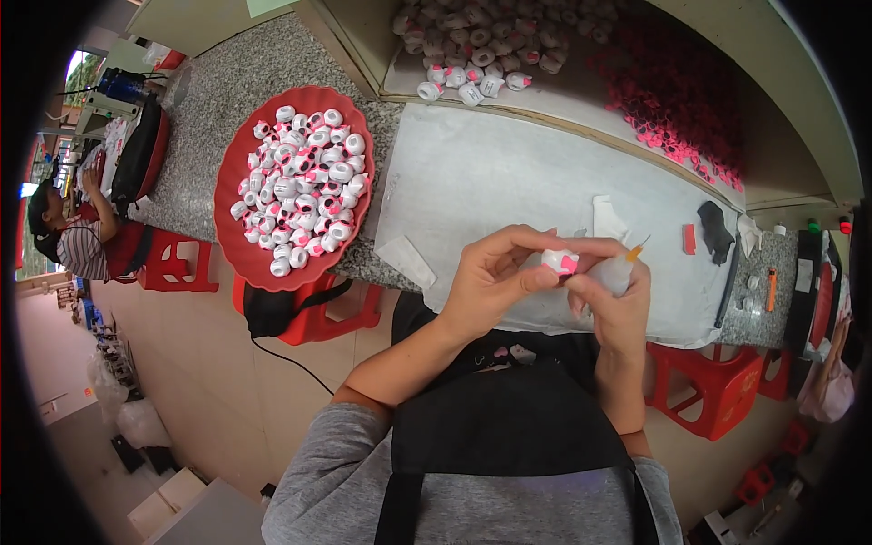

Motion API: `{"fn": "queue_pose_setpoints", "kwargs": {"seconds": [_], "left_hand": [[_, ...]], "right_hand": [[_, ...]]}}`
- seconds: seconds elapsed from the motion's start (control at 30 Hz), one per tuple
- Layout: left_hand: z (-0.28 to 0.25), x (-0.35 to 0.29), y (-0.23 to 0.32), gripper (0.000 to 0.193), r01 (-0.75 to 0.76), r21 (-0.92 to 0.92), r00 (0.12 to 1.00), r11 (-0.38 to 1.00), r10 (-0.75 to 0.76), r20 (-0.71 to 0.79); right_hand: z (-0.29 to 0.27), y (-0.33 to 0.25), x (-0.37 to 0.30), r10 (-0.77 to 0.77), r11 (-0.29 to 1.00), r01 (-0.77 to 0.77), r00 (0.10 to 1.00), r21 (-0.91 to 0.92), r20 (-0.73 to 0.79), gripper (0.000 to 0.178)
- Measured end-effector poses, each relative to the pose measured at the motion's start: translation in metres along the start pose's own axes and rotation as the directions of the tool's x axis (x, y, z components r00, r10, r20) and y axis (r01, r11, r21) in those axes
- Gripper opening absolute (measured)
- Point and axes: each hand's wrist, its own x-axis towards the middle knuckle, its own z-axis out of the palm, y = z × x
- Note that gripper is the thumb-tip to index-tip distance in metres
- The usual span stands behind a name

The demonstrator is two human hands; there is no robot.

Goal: Using a precision squeeze bottle to apply pink paint or liquid to small plastic toy components at a factory workbench.

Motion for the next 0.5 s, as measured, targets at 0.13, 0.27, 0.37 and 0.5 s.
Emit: {"fn": "queue_pose_setpoints", "kwargs": {"seconds": [0.13,0.27,0.37,0.5], "left_hand": [[-0.001,0.001,0.001,0.028,0.147,-0.151,0.981,0.977,-0.164,-0.106],[-0.006,0.001,-0.005,0.028,0.149,-0.262,0.979,0.953,-0.179,-0.096],[-0.008,0.001,-0.006,0.028,0.161,-0.294,0.978,0.942,-0.193,-0.081],[-0.004,0.002,-0.006,0.027,0.181,-0.317,0.974,0.931,-0.215,-0.074]], "right_hand": [[-0.034,0.004,0.022,-0.497,0.413,0.3,0.865,-0.86,0.063,0.018],[-0.045,0.014,0.02,-0.326,0.336,0.034,0.942,-0.941,-0.082,0.015],[-0.043,0.015,0.016,-0.302,0.41,0.009,0.945,-0.912,-0.127,0.011],[-0.009,-0.005,0.001,-0.411,0.754,0.298,0.909,-0.585,-0.067,0.011]]}}
